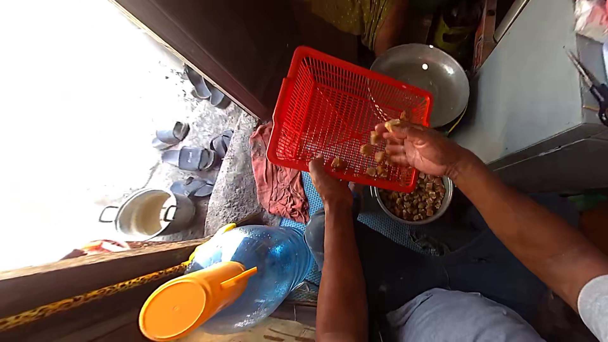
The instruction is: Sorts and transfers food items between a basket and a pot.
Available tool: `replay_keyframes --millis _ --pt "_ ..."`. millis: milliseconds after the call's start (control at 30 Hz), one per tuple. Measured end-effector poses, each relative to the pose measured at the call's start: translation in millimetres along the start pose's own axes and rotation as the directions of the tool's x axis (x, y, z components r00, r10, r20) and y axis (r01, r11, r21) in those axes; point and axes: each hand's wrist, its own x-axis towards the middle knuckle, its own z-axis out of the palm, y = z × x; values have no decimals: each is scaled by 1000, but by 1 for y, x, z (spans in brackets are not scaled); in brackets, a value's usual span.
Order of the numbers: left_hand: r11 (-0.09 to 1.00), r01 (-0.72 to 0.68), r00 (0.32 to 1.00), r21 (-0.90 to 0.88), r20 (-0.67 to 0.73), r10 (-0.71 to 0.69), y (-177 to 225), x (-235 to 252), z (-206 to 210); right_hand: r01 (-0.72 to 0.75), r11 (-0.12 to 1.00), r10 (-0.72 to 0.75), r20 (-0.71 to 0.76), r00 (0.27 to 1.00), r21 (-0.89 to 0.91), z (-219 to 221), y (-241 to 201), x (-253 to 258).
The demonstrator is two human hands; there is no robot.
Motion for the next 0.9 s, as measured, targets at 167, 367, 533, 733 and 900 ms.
replay_keyframes --millis 167,367,533,733,900 --pt "998 -64 998 -25 11 64 -1 6 -11 154 983 -153 -12 988 98 -25 7 -26" --pt "999 -37 979 -29 -200 30 11 9 -15 18 986 28 -269 963 168 -115 96 -61" --pt "999 -27 982 -41 -190 19 11 9 -9 -493 849 335 -528 780 -189 -144 202 -28" --pt "989 -96 995 -114 -52 91 5 16 -8 -532 412 240 -475 846 -740 -137 273 6" --pt "989 -101 994 -109 -49 96 4 17 -1 -418 139 273 -371 888 -898 -101 268 -7"
